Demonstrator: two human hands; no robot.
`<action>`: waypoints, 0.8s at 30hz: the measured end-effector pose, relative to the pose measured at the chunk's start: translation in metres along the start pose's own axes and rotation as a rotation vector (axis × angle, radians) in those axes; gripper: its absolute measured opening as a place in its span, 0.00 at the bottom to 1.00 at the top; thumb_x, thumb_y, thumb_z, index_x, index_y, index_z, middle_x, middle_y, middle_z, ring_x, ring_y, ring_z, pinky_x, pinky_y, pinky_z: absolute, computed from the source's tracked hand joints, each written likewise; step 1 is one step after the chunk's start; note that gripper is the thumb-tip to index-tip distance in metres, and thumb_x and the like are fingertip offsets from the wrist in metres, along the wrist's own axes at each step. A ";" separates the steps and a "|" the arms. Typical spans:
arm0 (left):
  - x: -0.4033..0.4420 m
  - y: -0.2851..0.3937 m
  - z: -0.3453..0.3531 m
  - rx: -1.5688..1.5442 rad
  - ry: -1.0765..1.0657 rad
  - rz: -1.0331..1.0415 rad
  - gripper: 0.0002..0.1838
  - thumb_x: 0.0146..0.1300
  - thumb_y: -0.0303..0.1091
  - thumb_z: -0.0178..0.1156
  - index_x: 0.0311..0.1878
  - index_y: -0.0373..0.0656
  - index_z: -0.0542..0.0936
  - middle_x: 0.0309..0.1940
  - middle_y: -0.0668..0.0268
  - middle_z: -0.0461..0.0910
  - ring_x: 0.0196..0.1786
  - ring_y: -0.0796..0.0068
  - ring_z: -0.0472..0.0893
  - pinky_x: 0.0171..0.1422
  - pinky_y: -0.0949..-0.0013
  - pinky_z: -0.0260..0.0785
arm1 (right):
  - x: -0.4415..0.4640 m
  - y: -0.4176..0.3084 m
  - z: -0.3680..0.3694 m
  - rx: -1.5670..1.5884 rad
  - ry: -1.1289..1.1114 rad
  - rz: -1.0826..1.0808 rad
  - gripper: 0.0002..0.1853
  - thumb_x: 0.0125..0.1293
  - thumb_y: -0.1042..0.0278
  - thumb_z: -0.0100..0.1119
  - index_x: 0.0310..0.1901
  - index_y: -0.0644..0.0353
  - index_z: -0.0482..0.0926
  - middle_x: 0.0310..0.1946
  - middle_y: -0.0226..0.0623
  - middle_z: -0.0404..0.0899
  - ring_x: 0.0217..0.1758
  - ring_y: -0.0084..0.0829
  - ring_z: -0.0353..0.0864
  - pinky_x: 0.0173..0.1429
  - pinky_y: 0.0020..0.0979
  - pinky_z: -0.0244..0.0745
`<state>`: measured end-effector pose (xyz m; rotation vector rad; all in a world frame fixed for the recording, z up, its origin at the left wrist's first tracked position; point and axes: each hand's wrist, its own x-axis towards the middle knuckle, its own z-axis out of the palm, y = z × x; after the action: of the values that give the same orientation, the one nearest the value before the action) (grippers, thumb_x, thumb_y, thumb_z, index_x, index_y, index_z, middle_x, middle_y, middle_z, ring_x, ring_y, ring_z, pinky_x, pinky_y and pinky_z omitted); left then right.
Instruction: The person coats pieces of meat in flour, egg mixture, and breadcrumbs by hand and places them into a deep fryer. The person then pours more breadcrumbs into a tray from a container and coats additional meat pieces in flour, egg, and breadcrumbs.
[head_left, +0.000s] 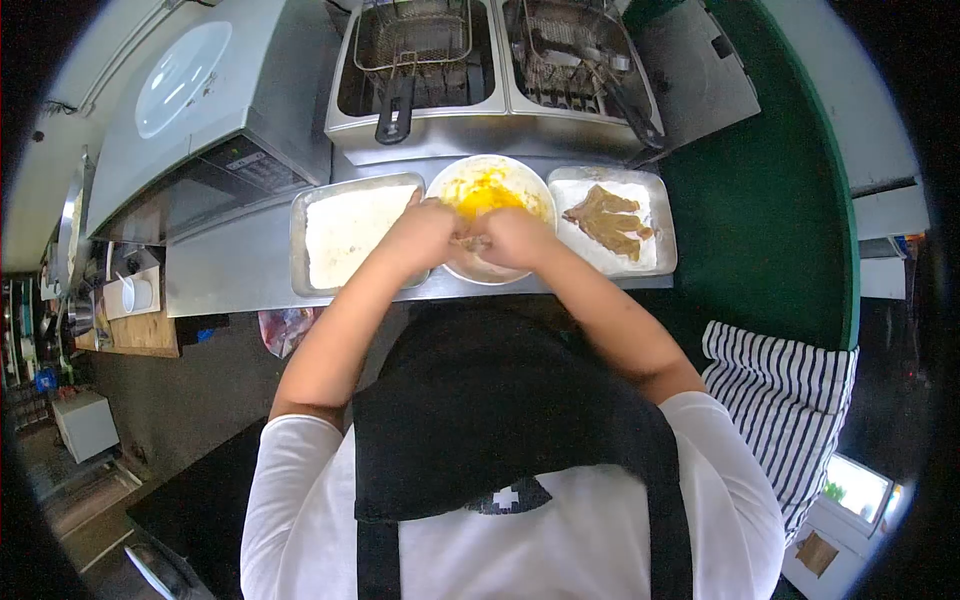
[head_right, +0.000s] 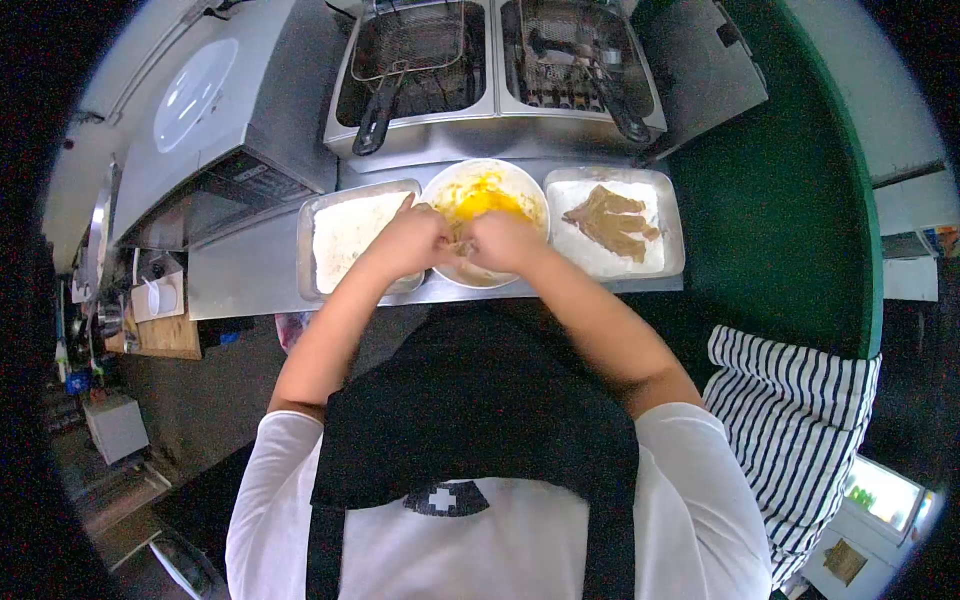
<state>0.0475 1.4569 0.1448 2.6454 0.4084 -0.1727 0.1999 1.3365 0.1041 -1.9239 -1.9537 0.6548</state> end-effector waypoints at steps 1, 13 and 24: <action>-0.001 0.004 0.000 -0.007 0.100 0.037 0.16 0.48 0.45 0.71 0.32 0.42 0.85 0.30 0.55 0.83 0.43 0.54 0.81 0.74 0.40 0.51 | 0.001 0.001 -0.015 0.043 0.038 -0.019 0.13 0.47 0.64 0.65 0.36 0.58 0.84 0.29 0.48 0.82 0.36 0.48 0.82 0.44 0.45 0.77; -0.026 0.023 0.026 0.045 0.575 -0.485 0.12 0.50 0.40 0.68 0.29 0.40 0.86 0.41 0.55 0.80 0.50 0.55 0.77 0.59 0.49 0.63 | 0.023 0.033 -0.022 -0.030 0.293 0.081 0.15 0.56 0.69 0.57 0.46 0.56 0.83 0.43 0.45 0.82 0.50 0.43 0.81 0.57 0.40 0.75; -0.025 0.005 0.070 -0.046 0.799 -0.354 0.12 0.51 0.33 0.66 0.32 0.33 0.81 0.48 0.52 0.74 0.53 0.51 0.73 0.60 0.52 0.63 | 0.034 0.027 0.050 0.301 0.117 0.285 0.11 0.60 0.64 0.57 0.38 0.59 0.84 0.37 0.51 0.83 0.40 0.49 0.84 0.46 0.46 0.78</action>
<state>0.0219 1.4144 0.0890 2.4678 1.1106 0.7977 0.1952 1.3655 0.0445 -2.0105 -1.4307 0.8374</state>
